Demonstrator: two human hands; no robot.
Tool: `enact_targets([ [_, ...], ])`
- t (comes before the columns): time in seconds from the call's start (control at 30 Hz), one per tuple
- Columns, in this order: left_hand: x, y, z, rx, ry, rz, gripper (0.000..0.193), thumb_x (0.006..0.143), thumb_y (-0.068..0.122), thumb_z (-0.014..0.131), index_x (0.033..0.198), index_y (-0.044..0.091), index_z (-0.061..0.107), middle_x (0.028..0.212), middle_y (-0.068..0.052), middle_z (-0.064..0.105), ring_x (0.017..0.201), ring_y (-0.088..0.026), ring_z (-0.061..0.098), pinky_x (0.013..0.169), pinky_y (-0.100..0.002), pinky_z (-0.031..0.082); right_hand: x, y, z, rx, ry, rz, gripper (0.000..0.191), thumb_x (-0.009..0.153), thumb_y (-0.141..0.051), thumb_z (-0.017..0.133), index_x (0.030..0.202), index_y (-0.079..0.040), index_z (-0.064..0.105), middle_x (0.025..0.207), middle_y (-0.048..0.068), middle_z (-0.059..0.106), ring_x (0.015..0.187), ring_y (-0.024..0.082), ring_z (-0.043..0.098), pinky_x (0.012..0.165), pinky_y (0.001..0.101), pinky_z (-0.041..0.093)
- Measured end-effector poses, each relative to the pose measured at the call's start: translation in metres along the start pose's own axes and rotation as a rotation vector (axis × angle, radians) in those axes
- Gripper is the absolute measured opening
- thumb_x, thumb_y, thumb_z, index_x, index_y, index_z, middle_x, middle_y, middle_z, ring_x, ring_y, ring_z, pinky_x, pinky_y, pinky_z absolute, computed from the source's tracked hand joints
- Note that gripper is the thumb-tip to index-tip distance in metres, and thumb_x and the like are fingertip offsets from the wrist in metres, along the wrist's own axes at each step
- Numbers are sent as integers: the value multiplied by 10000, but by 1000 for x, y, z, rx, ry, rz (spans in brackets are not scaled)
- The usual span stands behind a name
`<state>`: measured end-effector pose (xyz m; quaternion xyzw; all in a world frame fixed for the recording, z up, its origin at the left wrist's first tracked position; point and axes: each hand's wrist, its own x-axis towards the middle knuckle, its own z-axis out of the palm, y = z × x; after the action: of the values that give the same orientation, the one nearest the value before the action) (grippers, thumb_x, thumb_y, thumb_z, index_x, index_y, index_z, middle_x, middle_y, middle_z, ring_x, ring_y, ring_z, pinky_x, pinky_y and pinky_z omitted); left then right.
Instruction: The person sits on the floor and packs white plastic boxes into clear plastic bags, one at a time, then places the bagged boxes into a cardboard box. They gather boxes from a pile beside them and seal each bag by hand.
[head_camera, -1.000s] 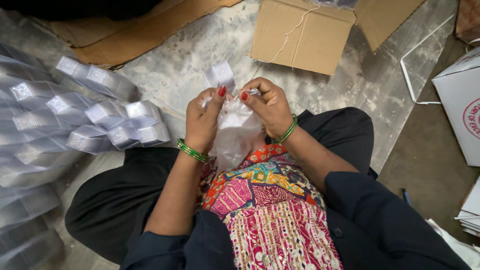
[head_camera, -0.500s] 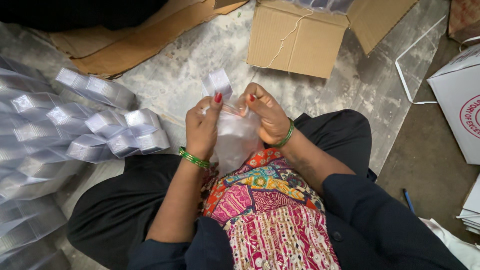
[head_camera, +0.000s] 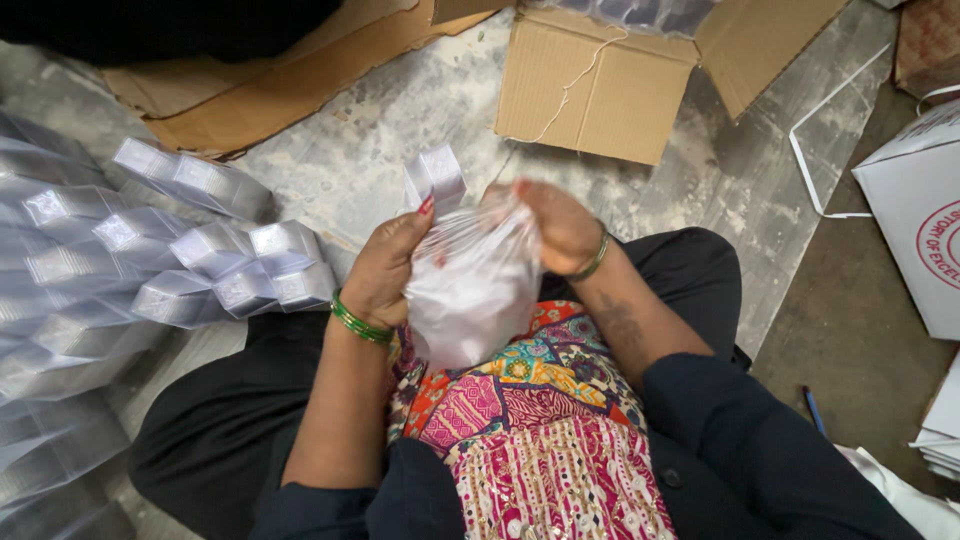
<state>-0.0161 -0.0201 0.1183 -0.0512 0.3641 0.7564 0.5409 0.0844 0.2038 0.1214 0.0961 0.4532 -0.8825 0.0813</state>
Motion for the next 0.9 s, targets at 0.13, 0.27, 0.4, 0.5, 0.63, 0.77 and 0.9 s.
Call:
enact_targets([
  [0.13, 10, 3, -7, 171, 2, 171, 96, 972, 160, 681, 984, 68, 658, 871, 21, 647, 763, -70, 573, 697, -242, 471, 24, -18, 1, 378, 153, -90, 180, 974, -228, 596, 1063, -88, 665, 912, 33, 712, 814, 180, 676, 800, 393, 581],
  [0.27, 42, 4, -37, 254, 245, 506, 85, 943, 80, 680, 951, 117, 605, 872, 33, 649, 791, -71, 588, 733, -211, 487, 70, -1, -16, -10, 230, -183, 125, 980, -78, 673, 1100, -42, 672, 963, -7, 691, 765, 75, 566, 731, 257, 485],
  [0.4, 100, -20, -70, 232, 413, 619, 83, 934, 63, 657, 944, 116, 594, 783, 3, 607, 712, -93, 537, 662, -233, 441, 114, 51, -43, -383, 434, -321, 97, 969, -116, 723, 997, -46, 661, 891, -9, 675, 785, 79, 575, 715, 241, 475],
  [0.5, 128, -49, -100, 447, 626, 609, 79, 932, 99, 678, 920, 84, 601, 779, -8, 604, 687, -106, 521, 621, -274, 443, 122, 93, -56, -354, 533, -396, 105, 1008, -158, 639, 991, -57, 657, 921, -40, 657, 870, 69, 588, 785, 238, 498],
  [0.63, 138, -68, -118, 841, 768, 693, 143, 932, 176, 696, 922, 59, 614, 795, -124, 660, 724, -269, 620, 689, -385, 502, 114, 107, -64, -1215, 646, -23, 131, 902, -77, 623, 1020, -56, 674, 928, 32, 674, 910, 141, 627, 832, 282, 494],
  [0.77, 132, -66, -124, 1145, 890, 491, 232, 940, 280, 672, 964, 54, 626, 879, -217, 704, 846, -434, 673, 751, -501, 513, 101, 73, -56, -662, 410, -443, 284, 977, -246, 629, 1200, -72, 599, 1132, 31, 658, 1104, 172, 628, 1017, 316, 487],
  [0.9, 122, -59, -116, 1281, 872, 235, 245, 896, 320, 698, 960, 88, 648, 919, -211, 717, 915, -431, 680, 774, -506, 525, 87, 42, -33, -612, -70, -524, 537, 1006, -420, 697, 1398, -102, 517, 1317, 18, 630, 1290, 191, 606, 1175, 348, 458],
])
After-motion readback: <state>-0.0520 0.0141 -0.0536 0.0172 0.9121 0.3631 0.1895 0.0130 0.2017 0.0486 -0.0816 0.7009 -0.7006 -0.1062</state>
